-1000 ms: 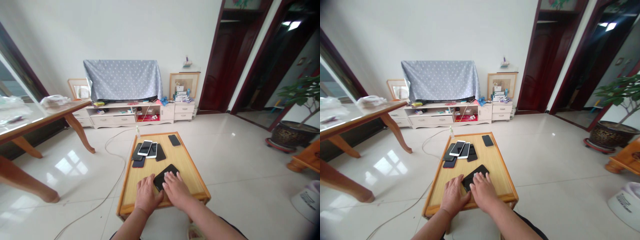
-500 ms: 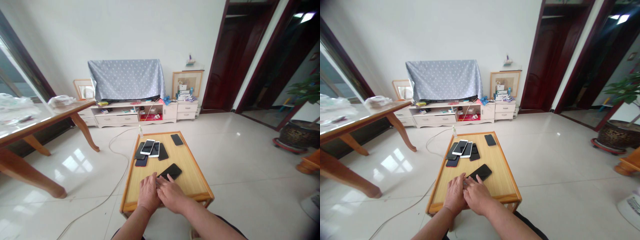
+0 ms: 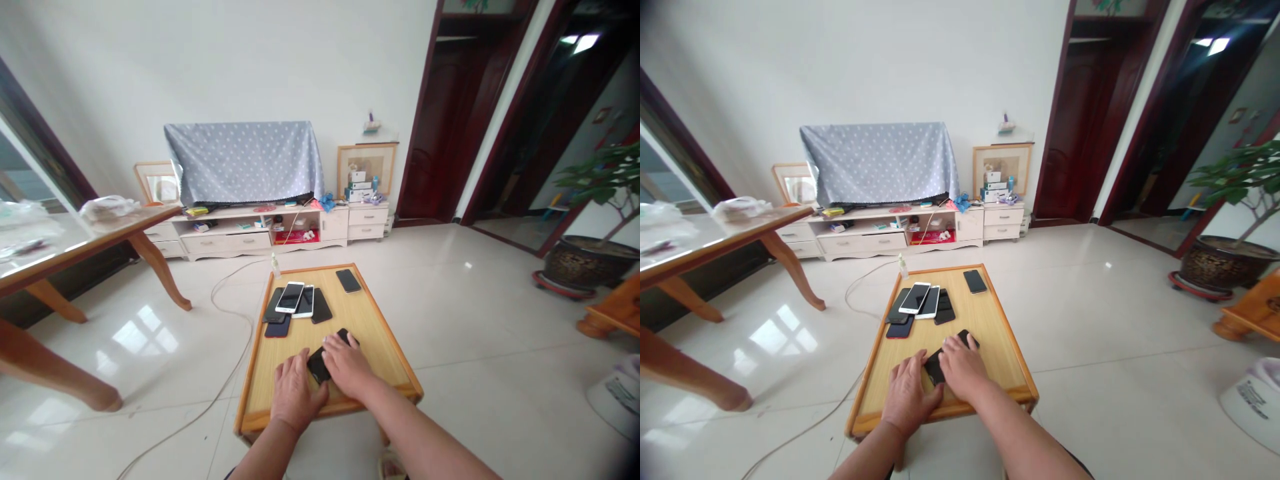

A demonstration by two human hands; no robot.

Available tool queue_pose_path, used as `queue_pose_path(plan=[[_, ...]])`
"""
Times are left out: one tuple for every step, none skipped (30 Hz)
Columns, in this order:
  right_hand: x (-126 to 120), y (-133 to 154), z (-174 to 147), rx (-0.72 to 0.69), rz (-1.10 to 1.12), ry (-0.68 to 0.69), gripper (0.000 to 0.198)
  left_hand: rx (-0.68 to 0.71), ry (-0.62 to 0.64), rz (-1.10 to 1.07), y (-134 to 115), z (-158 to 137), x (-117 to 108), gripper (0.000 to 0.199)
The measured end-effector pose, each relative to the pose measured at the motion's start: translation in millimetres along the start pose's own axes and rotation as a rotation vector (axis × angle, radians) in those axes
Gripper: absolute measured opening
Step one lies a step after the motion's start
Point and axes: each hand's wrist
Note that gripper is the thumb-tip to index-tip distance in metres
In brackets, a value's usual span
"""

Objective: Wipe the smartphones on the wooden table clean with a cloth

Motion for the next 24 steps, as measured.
queue_pose_path(plan=[[-3, -8, 3, 0.085, -0.022, -0.018, 0.051, -0.002, 0.001, 0.000, -1, 0, -1, 0.067], [-6, -14, 5, 0.154, -0.042, -0.036, 0.051, -0.005, 0.004, 0.000, -2, 0, -2, 0.068], [-7, -19, 6, 0.198, -0.057, -0.052, 0.052, -0.007, 0.007, 0.000, -3, 0, -3, 0.067], [-6, -20, 4, 0.208, -0.063, -0.062, 0.052, -0.009, 0.009, 0.000, -3, 0, -4, 0.067], [-4, -17, 0, 0.186, -0.057, -0.065, 0.052, -0.012, 0.012, 0.001, -4, 0, -4, 0.066], [-1, -12, -6, 0.136, -0.041, -0.057, 0.052, -0.015, 0.016, 0.001, -4, 0, -5, 0.064], [3, -6, -13, 0.070, -0.017, -0.044, 0.052, -0.022, 0.023, 0.001, -4, 1, -5, 0.063], [6, 1, -21, -0.003, 0.014, -0.021, 0.052, -0.029, 0.035, 0.002, -4, 1, -5, 0.062], [9, 7, -27, -0.066, 0.042, 0.001, 0.051, -0.037, 0.047, 0.004, -4, 1, -5, 0.061], [10, 11, -32, -0.111, 0.066, 0.019, 0.051, -0.042, 0.056, 0.005, -5, 1, -5, 0.060], [10, 11, -35, -0.130, 0.079, 0.028, 0.050, -0.045, 0.062, 0.008, -5, 1, -6, 0.061], [8, 8, -36, -0.120, 0.080, 0.027, 0.049, -0.044, 0.063, 0.011, -6, 1, -6, 0.062], [6, 2, -35, -0.086, 0.069, 0.018, 0.049, -0.042, 0.061, 0.015, -6, 1, -7, 0.062], [3, -6, -32, -0.037, 0.048, 0.002, 0.048, -0.039, 0.057, 0.019, -7, 1, -7, 0.063], [1, -16, -29, 0.017, 0.021, -0.019, 0.048, -0.037, 0.053, 0.023, -7, 1, -8, 0.063], [0, -24, -27, 0.066, -0.005, -0.041, 0.049, -0.037, 0.050, 0.026, -8, 1, -8, 0.062], [0, -32, -24, 0.102, -0.025, -0.065, 0.050, -0.036, 0.047, 0.028, -8, 1, -8, 0.062], [1, -37, -23, 0.117, -0.034, -0.086, 0.051, -0.035, 0.043, 0.028, -7, 0, -7, 0.061], [2, -40, -22, 0.111, -0.030, -0.105, 0.051, -0.032, 0.038, 0.026, -7, 0, -7, 0.061], [3, -41, -22, 0.091, -0.015, -0.122, 0.050, -0.028, 0.033, 0.024, -7, 0, -6, 0.061], [4, -41, -22, 0.066, 0.006, -0.136, 0.048, -0.024, 0.029, 0.022, -6, 0, -6, 0.060], [4, -40, -22, 0.050, 0.028, -0.147, 0.046, -0.018, 0.027, 0.021, -6, 0, -5, 0.060], [3, -40, -21, 0.050, 0.046, -0.155, 0.043, -0.015, 0.027, 0.021, -6, 0, -6, 0.059], [0, -41, -20, 0.066, 0.056, -0.161, 0.041, -0.013, 0.031, 0.022, -6, 0, -6, 0.058]])
Point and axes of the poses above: each hand's wrist, its own z-axis towards the middle knuckle, its own x-axis out of the palm, y = z × x, and after that the axes turned 1 degree about x, right-handed
